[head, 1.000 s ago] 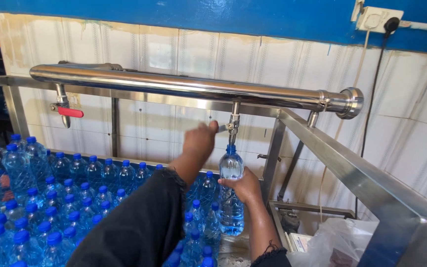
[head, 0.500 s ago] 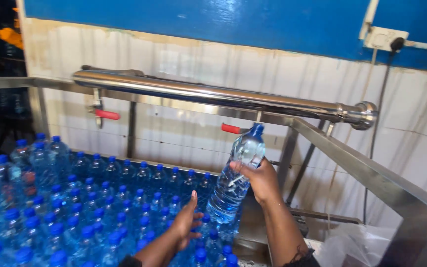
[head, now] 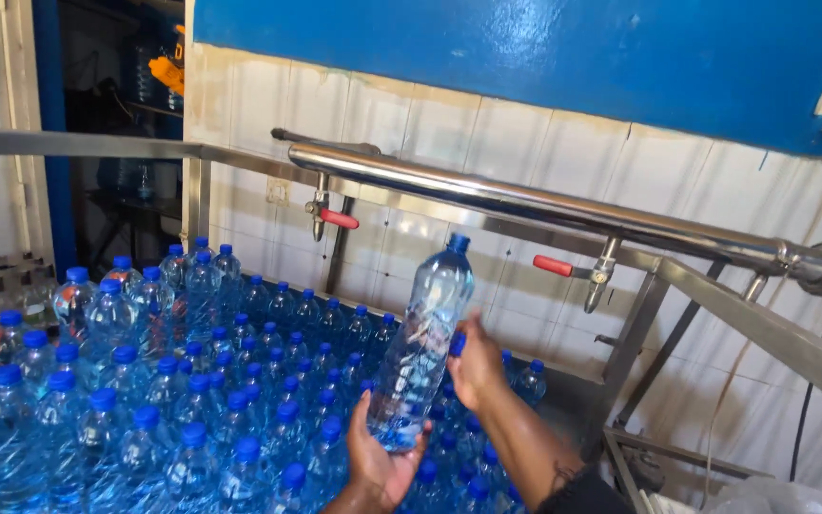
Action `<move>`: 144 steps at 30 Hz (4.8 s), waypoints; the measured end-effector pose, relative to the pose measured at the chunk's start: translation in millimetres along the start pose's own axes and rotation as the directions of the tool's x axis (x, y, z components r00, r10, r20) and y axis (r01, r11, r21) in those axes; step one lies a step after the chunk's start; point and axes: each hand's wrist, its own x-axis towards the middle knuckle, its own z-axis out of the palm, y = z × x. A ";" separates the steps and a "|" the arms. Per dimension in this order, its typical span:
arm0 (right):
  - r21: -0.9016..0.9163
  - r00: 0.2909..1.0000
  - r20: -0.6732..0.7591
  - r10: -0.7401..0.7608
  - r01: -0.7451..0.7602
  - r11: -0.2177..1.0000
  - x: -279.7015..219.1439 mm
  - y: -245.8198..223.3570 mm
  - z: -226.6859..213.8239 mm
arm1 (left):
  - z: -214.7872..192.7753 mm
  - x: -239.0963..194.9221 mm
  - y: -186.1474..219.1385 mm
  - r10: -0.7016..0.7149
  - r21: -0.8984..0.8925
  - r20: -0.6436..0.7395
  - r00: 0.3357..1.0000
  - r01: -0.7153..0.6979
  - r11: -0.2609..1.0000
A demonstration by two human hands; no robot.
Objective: Manually filling plastic water bottles from a tap and screwing on the caps in a production facility.
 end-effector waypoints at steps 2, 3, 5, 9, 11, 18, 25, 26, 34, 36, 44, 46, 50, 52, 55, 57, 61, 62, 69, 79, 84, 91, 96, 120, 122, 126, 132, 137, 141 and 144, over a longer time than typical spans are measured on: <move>0.029 1.000 0.016 -0.004 0.004 1.000 -9.3 7.1 11.3 | 1.7 -7.6 3.5 -0.002 0.006 -0.039 0.999 0.003 1.000; 0.052 0.998 0.049 -0.027 0.024 0.998 -10.9 4.9 19.6 | 7.6 -8.7 4.7 0.006 0.001 -0.059 0.998 -0.006 1.000; 0.191 0.984 0.045 -0.174 0.163 0.968 41.3 -8.3 -6.8 | 10.5 -23.4 15.1 -0.009 0.027 -0.095 0.995 0.011 1.000; 0.039 0.862 0.209 -0.461 0.464 0.885 -45.6 -117.3 -1.8 | -1.1 -26.6 29.5 -0.041 0.154 -0.123 0.992 0.060 0.986; -0.060 0.783 0.378 -0.494 0.554 0.831 -51.1 -141.6 -6.9 | -6.4 -25.3 27.7 -0.071 0.199 -0.110 0.991 0.092 0.976; -0.637 0.678 0.701 -0.222 0.735 0.234 -62.3 -167.0 -50.4 | -11.7 -34.1 29.8 -0.150 0.338 -0.218 0.964 0.218 0.915; -0.784 0.898 0.271 -0.347 0.415 0.461 -74.1 -129.6 -81.8 | -12.4 -60.9 19.7 0.230 0.615 -0.028 0.973 -0.165 0.771; -0.774 0.924 0.176 -0.339 0.343 0.532 -72.6 -126.0 -82.8 | -18.9 -51.0 19.4 0.344 0.673 0.090 0.935 -0.311 0.671; -0.201 0.353 0.686 -0.636 0.932 0.301 -138.6 -119.2 -78.5 | -17.5 -22.0 48.9 -0.288 0.423 -0.225 0.931 0.360 0.832; -0.254 0.318 0.679 -0.661 0.947 0.195 -141.4 -120.2 -74.4 | -26.7 -20.5 40.6 -0.276 0.388 -0.253 0.927 0.358 0.849; -0.648 0.900 0.435 0.022 0.295 0.703 -106.6 -142.5 -103.5 | -32.9 3.5 57.0 0.065 0.511 -0.096 0.993 -0.007 0.859; -0.568 0.819 0.573 0.025 0.375 0.732 -106.7 -144.4 -123.8 | -31.6 -0.5 65.0 -0.057 0.432 -0.102 0.993 0.096 0.897; -0.635 0.603 0.758 -0.247 0.770 -0.067 -81.9 -125.7 -166.7 | -21.2 -18.7 84.9 -0.056 0.586 -0.199 0.978 0.165 0.794; -0.644 0.606 0.759 -0.239 0.753 -0.135 -74.8 -105.4 -182.4 | -25.2 -21.3 83.9 -0.056 0.641 -0.170 0.984 0.153 0.752; -0.696 0.584 0.629 -0.514 0.717 -0.036 -56.9 -73.5 -200.7 | -29.1 -21.7 70.8 0.057 0.681 -0.146 0.988 0.058 0.730; -0.877 0.698 0.453 -0.554 0.461 -0.135 -46.0 -70.6 -202.9 | -35.2 -21.4 57.9 0.096 0.642 0.001 0.995 -0.074 0.763; -0.583 0.323 0.739 -0.591 0.747 -0.320 -35.8 -80.0 -202.8 | -25.3 -39.2 51.9 -0.060 0.696 -0.011 0.998 0.051 0.716; -0.712 0.551 0.662 -0.509 0.675 -0.195 -29.2 -76.7 -202.6 | -18.0 -51.1 52.6 0.048 0.794 0.037 0.998 -0.058 0.605; -0.785 0.763 0.438 -0.475 0.582 0.211 -75.6 -62.8 -201.9 | -19.5 -29.0 72.2 0.069 0.699 -0.078 0.995 0.005 0.715; -0.916 0.882 0.393 -0.261 0.399 -0.031 -30.8 -50.4 -187.7 | -19.3 -48.4 80.3 0.311 0.851 0.123 0.942 -0.261 0.455; -0.054 -0.345 0.738 -0.581 0.827 -0.560 -92.1 -82.0 -150.8 | -21.4 -30.6 109.6 -0.097 0.698 -0.093 0.991 0.135 0.703; -0.813 0.737 0.418 -0.531 0.564 0.143 -44.0 -49.6 -184.8 | 10.4 -79.2 88.7 0.266 0.948 0.104 0.958 -0.177 0.266; -0.705 0.994 0.108 0.019 0.063 0.706 -38.3 -45.5 -183.9 | 2.4 -61.6 86.2 -0.414 -0.273 0.910 0.003 -0.746 -0.607; -0.948 0.807 0.306 -0.504 0.306 -0.086 111.4 121.9 -267.4 | -160.8 77.7 32.8 -0.362 -0.305 0.921 0.145 -0.314 -0.899; -0.933 0.824 0.350 -0.446 0.347 -0.091 117.6 139.2 -264.4 | -157.2 64.5 37.5 -0.356 -0.264 0.907 0.225 -0.355 -0.897; -0.918 0.876 0.395 -0.277 0.390 -0.075 112.6 168.3 -267.4 | -74.7 -15.8 31.4 -0.332 0.281 0.317 0.889 -0.422 -0.862; -0.949 0.972 0.235 0.029 0.223 0.222 85.0 118.8 -249.7 | -31.7 -43.9 27.3 -0.307 0.332 0.168 0.937 -0.347 -0.877; -0.950 0.971 0.156 0.181 0.097 0.298 63.5 87.5 -266.4 | -27.0 -48.0 22.7 -0.292 0.323 0.143 0.946 -0.323 -0.890; -0.808 0.937 0.282 0.206 0.116 0.578 -23.6 15.7 -243.6 | -16.2 -49.1 17.6 -0.284 0.284 0.071 0.956 -0.292 -0.913; -0.513 0.655 0.720 0.231 0.277 0.813 -27.5 23.6 -266.0 | 0.2 -57.4 14.4 -0.277 0.244 0.008 0.961 -0.270 -0.931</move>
